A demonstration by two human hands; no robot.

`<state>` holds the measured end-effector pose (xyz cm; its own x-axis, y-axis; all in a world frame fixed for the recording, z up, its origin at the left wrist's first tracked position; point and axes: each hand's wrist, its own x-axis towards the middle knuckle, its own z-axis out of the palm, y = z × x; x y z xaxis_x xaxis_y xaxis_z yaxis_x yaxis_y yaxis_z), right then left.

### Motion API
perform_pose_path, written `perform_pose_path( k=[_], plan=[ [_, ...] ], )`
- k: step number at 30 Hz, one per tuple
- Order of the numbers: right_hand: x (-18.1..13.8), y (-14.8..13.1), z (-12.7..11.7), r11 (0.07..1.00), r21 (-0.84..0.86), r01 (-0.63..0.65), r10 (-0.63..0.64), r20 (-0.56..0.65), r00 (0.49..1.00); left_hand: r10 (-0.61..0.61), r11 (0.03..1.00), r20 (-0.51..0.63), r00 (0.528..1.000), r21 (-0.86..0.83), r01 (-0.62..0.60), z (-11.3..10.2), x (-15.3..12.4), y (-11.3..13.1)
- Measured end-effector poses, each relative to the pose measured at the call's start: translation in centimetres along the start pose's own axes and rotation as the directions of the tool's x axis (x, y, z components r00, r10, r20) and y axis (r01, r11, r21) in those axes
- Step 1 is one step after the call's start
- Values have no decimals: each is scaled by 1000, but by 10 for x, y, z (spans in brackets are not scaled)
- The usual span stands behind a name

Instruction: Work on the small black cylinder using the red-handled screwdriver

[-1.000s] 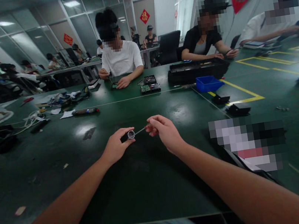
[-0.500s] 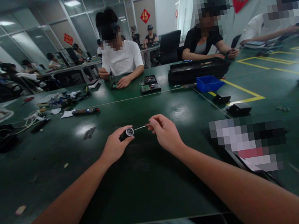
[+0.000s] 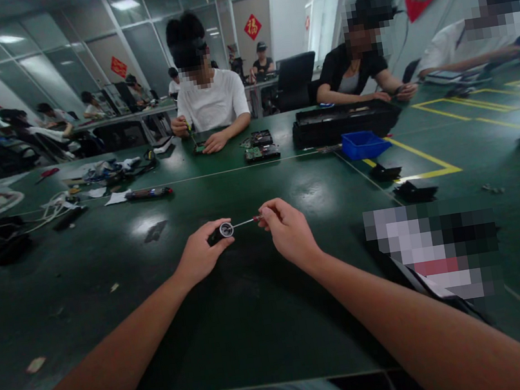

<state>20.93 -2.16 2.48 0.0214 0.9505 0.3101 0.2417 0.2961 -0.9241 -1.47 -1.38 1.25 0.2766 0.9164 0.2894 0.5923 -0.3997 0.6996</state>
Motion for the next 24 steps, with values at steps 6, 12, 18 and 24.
perform_pose_path(
  k=[6,12,18,24],
  plan=[
    [-1,-1,0,1000,-14,-12,12,-10,1000,2,1000,10,1000,1,-2,0,0,-1],
    [-1,-8,-2,990,-138,-31,32,4,999,10,1000,22,1000,7,-10,0,0,-3],
    [-4,-14,-3,973,-229,-5,4,-4,1000,19,1000,32,999,2,-19,0,0,-1],
    [-6,-14,-2,972,-234,14,-9,23,1000,28,1000,43,999,-4,-28,0,0,-1]
  ],
)
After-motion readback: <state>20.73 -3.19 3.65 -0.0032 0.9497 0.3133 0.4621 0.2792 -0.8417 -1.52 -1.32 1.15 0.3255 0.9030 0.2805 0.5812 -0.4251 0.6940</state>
